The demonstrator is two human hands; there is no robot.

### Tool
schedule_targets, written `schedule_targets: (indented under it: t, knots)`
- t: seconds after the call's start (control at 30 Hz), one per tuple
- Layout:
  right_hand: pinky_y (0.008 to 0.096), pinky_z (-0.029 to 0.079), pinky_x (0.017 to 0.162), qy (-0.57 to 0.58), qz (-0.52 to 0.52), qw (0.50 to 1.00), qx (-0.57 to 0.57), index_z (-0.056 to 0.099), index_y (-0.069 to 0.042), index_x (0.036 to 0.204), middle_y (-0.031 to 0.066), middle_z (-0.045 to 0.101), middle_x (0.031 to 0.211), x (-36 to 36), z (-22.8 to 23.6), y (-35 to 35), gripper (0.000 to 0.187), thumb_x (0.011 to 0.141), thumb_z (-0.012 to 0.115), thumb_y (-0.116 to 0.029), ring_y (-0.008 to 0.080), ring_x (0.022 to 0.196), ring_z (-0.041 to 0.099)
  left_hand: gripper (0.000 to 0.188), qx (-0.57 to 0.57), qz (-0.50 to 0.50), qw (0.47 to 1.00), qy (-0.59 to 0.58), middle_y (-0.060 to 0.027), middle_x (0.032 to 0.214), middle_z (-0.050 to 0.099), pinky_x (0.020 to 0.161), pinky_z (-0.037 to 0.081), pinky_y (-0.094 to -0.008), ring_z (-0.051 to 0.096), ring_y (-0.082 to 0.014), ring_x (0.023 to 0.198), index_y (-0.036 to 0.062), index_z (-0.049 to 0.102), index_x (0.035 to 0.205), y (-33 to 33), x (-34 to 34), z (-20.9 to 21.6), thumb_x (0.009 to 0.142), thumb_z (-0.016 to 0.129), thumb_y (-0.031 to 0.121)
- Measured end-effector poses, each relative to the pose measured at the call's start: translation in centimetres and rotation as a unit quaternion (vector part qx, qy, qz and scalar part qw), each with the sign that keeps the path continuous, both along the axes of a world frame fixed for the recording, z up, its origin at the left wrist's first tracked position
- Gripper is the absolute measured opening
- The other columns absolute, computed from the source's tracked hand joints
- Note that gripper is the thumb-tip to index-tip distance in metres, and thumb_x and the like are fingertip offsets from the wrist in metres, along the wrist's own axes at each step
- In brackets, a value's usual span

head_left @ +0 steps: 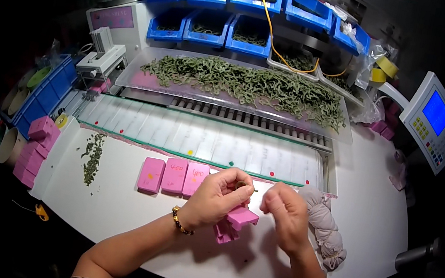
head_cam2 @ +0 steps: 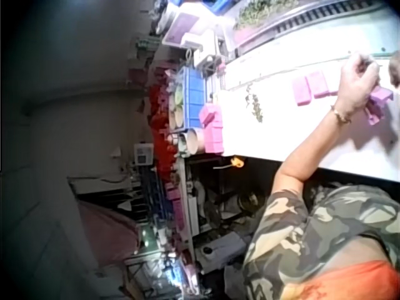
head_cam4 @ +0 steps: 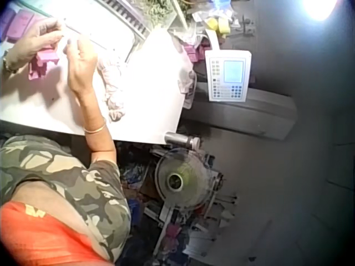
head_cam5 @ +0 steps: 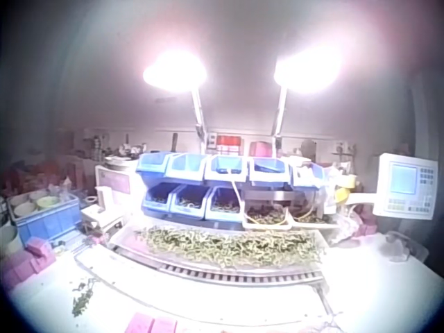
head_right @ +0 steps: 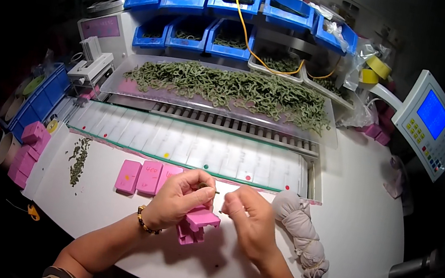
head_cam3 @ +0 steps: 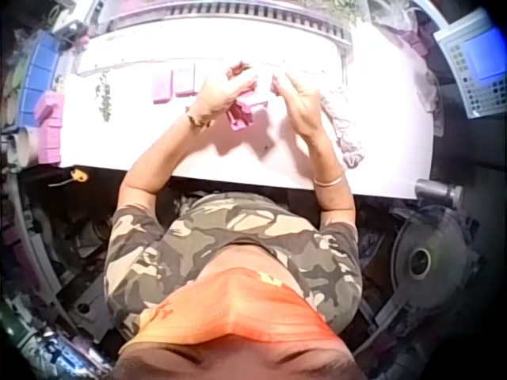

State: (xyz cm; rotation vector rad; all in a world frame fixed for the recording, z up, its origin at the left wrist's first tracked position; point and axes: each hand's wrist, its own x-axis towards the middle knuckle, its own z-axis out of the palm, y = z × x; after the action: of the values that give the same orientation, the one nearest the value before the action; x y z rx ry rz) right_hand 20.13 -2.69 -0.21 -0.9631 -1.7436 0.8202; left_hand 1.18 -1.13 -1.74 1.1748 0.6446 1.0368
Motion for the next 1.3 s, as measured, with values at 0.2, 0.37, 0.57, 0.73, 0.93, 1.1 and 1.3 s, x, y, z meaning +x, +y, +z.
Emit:
schedule_targets:
  t: [0.2,0.37,0.57,0.73,0.93,1.1,1.3]
  knots:
    - [0.0211,0.035,0.052,0.078,0.054,0.986,-0.134,0.058,-0.003,0.078,-0.0017,0.053,0.069,1.9,-0.5,0.2,0.033,0.101,0.051,-0.025,0.0054,0.058,0.041,0.009,0.115,0.066,0.988,0.083,-0.0024,0.093,0.058,0.072,0.050,-0.0226,0.058,-0.0069,0.079,0.0001,0.056,0.101,-0.4,0.5,0.4,0.093,0.059,0.004]
    - [0.0199,0.038,0.058,0.089,0.039,0.982,-0.159,0.060,-0.002,0.089,-0.0019,0.057,0.076,0.3,0.1,0.1,0.019,0.099,0.055,-0.018,0.0044,0.064,0.044,0.015,0.304,0.110,0.935,0.148,-0.0058,0.094,0.057,0.069,0.051,-0.0229,0.060,-0.0085,0.080,0.0000,0.058,0.102,-0.1,0.4,0.1,0.088,0.062,-0.002]
    - [0.0205,0.039,0.059,0.122,0.031,0.981,-0.148,0.060,-0.002,0.089,-0.0017,0.057,0.078,0.0,-0.3,0.1,0.016,0.098,0.055,-0.015,0.0045,0.066,0.045,0.026,0.321,0.151,0.926,0.125,-0.0073,0.097,0.057,0.068,0.052,-0.0229,0.063,-0.0101,0.081,-0.0004,0.058,0.110,-0.3,0.7,0.1,0.085,0.065,-0.004]
    - [0.0220,0.039,0.059,0.060,-0.037,0.995,-0.069,0.059,-0.001,0.087,0.0008,0.056,0.077,0.0,0.1,0.0,0.014,0.096,0.058,-0.011,0.0064,0.066,0.046,0.027,0.129,0.133,0.977,0.103,-0.0069,0.104,0.059,0.073,0.055,-0.0219,0.065,-0.0103,0.083,-0.0022,0.056,0.113,-0.3,0.4,0.1,0.087,0.065,0.000]
    - [0.0241,0.039,0.058,0.027,-0.067,0.997,-0.011,0.059,0.000,0.086,0.0032,0.054,0.075,0.0,0.0,0.2,0.011,0.092,0.062,-0.008,0.0097,0.064,0.046,0.022,0.018,0.078,0.994,0.073,-0.0064,0.106,0.061,0.073,0.055,-0.0215,0.064,-0.0089,0.084,-0.0016,0.058,0.108,-0.4,0.3,0.9,0.089,0.066,0.005]
    - [0.0249,0.040,0.060,0.000,-0.046,0.999,0.004,0.063,-0.001,0.089,0.0050,0.058,0.078,-0.1,-0.2,0.3,0.006,0.090,0.064,-0.007,0.0113,0.065,0.049,0.017,0.040,0.094,0.991,0.085,-0.0049,0.099,0.064,0.069,0.052,-0.0199,0.063,-0.0068,0.081,-0.0011,0.060,0.104,-0.3,0.2,0.4,0.089,0.066,0.005]
    - [0.0303,0.049,0.072,-0.057,-0.095,0.991,0.081,0.067,-0.003,0.098,0.0074,0.064,0.086,-0.7,0.6,0.3,0.017,0.082,0.070,-0.003,0.0171,0.068,0.054,0.011,0.280,0.189,0.921,0.193,-0.0058,0.091,0.065,0.062,0.052,-0.0227,0.064,-0.0100,0.073,0.0005,0.064,0.095,-0.2,0.3,0.2,0.085,0.067,-0.001]
